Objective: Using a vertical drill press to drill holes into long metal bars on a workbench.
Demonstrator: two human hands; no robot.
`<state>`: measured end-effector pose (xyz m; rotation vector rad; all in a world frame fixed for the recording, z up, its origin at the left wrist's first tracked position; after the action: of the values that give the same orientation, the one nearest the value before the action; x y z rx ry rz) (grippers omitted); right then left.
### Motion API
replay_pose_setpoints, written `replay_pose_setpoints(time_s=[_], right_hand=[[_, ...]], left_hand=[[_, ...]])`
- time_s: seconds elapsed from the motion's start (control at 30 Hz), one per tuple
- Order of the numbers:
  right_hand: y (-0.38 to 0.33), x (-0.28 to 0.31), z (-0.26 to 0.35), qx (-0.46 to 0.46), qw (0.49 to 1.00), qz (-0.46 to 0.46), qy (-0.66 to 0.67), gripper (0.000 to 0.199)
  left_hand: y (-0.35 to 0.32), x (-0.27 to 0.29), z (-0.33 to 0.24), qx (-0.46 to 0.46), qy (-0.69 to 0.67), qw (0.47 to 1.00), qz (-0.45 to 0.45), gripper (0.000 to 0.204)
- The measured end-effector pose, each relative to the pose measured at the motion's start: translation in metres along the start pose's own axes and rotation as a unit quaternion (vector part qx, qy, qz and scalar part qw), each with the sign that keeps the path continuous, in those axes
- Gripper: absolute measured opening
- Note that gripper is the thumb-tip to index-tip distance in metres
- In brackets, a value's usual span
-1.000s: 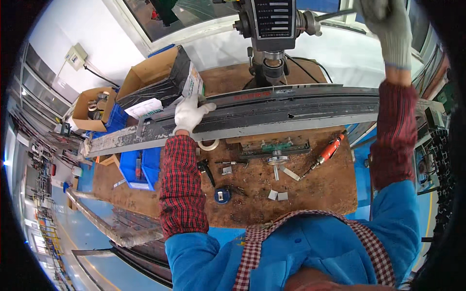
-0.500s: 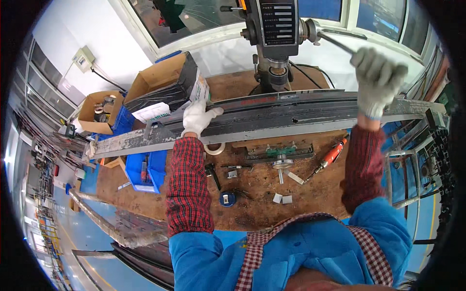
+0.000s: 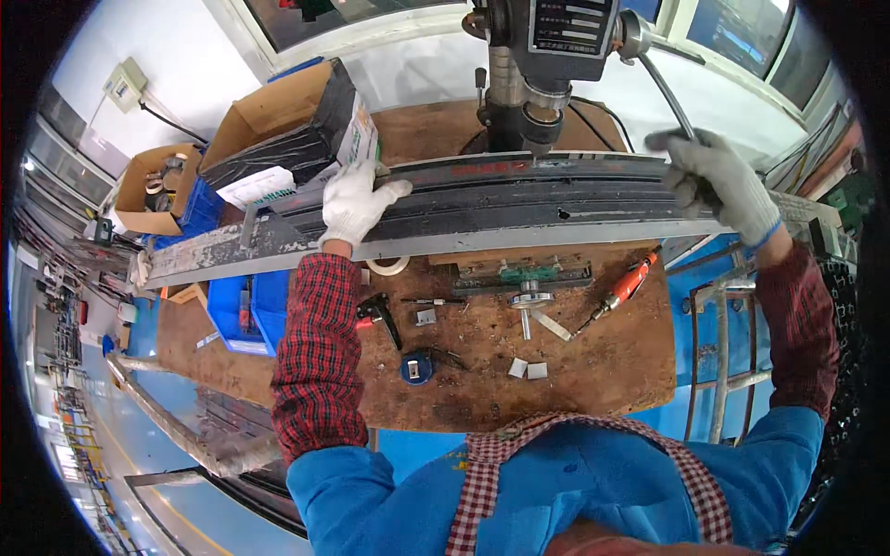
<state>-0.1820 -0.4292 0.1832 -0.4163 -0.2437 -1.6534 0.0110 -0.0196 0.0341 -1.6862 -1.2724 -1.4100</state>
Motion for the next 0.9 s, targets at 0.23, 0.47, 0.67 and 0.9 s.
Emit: replay_pose_setpoints(time_s=[0.23, 0.47, 0.67, 0.9], right_hand=[[0.042, -0.007, -0.044, -0.040, 0.998, 0.016, 0.053, 0.030], [0.062, -0.021, -0.069, 0.020, 0.997, -0.049, 0.064, 0.029], [0.131, -0.032, -0.124, 0.127, 0.981, -0.126, 0.075, 0.026], [0.100, -0.032, -0.103, 0.075, 0.990, -0.118, 0.035, 0.026]], left_hand=[[-0.001, -0.006, 0.008, -0.023, -0.007, 0.999, -0.037, 0.050], [-0.002, -0.009, 0.008, -0.025, -0.009, 0.999, -0.035, 0.050], [-0.003, -0.008, 0.004, -0.044, -0.017, 0.997, -0.061, 0.049], [0.011, -0.038, -0.076, -0.179, -0.054, 0.973, -0.138, 0.038]])
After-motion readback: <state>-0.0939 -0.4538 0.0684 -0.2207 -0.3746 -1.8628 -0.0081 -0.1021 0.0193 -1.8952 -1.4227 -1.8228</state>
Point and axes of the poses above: each hand's wrist, its own y-axis towards the middle knuckle, its own x-axis out of the back of the hand, z = x × y, the point moved 2 cm from there along y, towards the middle knuckle, and after that the axes turned 10 degrees about z, right-handed, at the moved point
